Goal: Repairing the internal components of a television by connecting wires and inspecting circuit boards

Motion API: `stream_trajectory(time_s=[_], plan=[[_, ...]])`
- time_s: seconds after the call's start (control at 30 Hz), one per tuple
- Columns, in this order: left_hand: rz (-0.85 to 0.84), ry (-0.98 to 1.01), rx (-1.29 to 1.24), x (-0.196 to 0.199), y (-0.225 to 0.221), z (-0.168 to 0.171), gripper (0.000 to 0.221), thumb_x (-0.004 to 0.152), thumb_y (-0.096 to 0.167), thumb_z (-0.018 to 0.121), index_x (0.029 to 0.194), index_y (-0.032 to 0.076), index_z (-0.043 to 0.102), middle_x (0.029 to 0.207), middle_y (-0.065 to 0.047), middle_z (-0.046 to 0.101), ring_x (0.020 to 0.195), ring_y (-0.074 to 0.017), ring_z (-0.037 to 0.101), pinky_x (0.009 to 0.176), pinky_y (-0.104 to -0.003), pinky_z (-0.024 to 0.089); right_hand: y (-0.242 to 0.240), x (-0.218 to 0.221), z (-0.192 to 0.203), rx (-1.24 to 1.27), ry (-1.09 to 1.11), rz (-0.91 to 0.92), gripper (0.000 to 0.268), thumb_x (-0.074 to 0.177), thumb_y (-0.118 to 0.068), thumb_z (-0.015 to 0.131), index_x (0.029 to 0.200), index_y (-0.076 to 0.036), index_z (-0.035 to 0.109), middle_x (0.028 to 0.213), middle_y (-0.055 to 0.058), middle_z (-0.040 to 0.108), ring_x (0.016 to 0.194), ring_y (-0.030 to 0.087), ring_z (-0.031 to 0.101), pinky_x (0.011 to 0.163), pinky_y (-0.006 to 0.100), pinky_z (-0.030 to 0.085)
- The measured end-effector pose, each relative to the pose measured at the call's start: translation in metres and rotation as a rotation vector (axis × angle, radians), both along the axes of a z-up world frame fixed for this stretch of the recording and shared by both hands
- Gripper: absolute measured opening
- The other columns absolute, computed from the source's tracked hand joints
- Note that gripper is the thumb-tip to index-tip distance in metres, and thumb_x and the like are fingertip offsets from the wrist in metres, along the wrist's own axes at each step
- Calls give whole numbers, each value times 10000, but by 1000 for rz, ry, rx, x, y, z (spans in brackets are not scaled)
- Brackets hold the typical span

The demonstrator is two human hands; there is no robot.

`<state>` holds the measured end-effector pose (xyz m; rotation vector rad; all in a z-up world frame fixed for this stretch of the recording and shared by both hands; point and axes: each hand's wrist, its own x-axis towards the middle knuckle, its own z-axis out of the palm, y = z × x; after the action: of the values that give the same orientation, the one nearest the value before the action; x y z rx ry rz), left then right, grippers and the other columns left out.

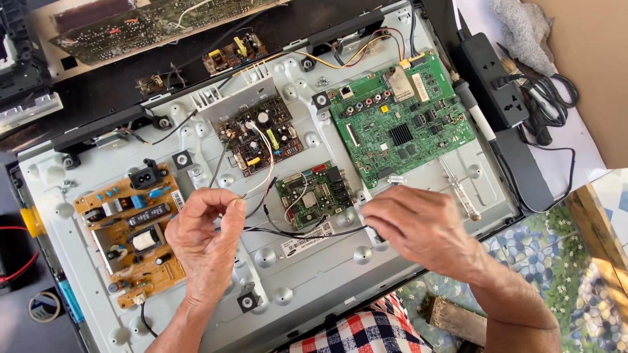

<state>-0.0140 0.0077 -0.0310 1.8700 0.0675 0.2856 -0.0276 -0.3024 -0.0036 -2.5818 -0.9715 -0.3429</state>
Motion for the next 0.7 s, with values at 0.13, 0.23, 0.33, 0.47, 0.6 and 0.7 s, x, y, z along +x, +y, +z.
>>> stream_trajectory(time_s=[0.13,0.23,0.33,0.47,0.6,0.7], plan=[[3,-41,-39,3,1,-1,96,899,26,755,846,45,678,709,-23,605,624,-82,515,616,-233,488,26,-2,-1,96,65,71,50,982,-137,677,1029,-121,684,883,26,663,730,178,674,611,288,581],[-11,-80,-98,5,2,-3,102,883,0,791,833,-1,703,647,-87,586,604,-114,520,601,-270,535,34,-3,-5,138,90,64,72,1002,-150,627,994,-134,696,821,29,623,704,226,691,618,312,592],[-12,-90,-117,6,1,-6,105,893,1,782,829,5,698,654,-83,588,609,-108,515,609,-269,535,35,-4,-5,142,94,78,67,993,-146,637,966,-135,697,811,20,621,707,214,694,633,309,596],[-18,-97,-137,7,-1,-4,99,902,-1,764,830,7,696,664,-83,589,619,-107,504,617,-281,538,30,-9,-6,254,86,28,74,978,-141,657,985,-137,731,853,11,669,767,193,724,669,318,605],[-16,-115,-152,8,3,-13,92,899,-18,770,842,-3,699,675,-88,587,623,-111,504,614,-275,531,10,-19,-24,429,46,-79,54,930,-92,720,961,-110,760,861,49,702,744,252,724,664,365,596],[-23,-130,-130,8,4,-14,87,888,-33,782,853,-17,704,681,-97,591,609,-119,518,614,-268,532,-13,-30,-34,470,18,-230,77,895,-99,762,961,-125,793,898,36,736,742,240,722,696,348,593]])
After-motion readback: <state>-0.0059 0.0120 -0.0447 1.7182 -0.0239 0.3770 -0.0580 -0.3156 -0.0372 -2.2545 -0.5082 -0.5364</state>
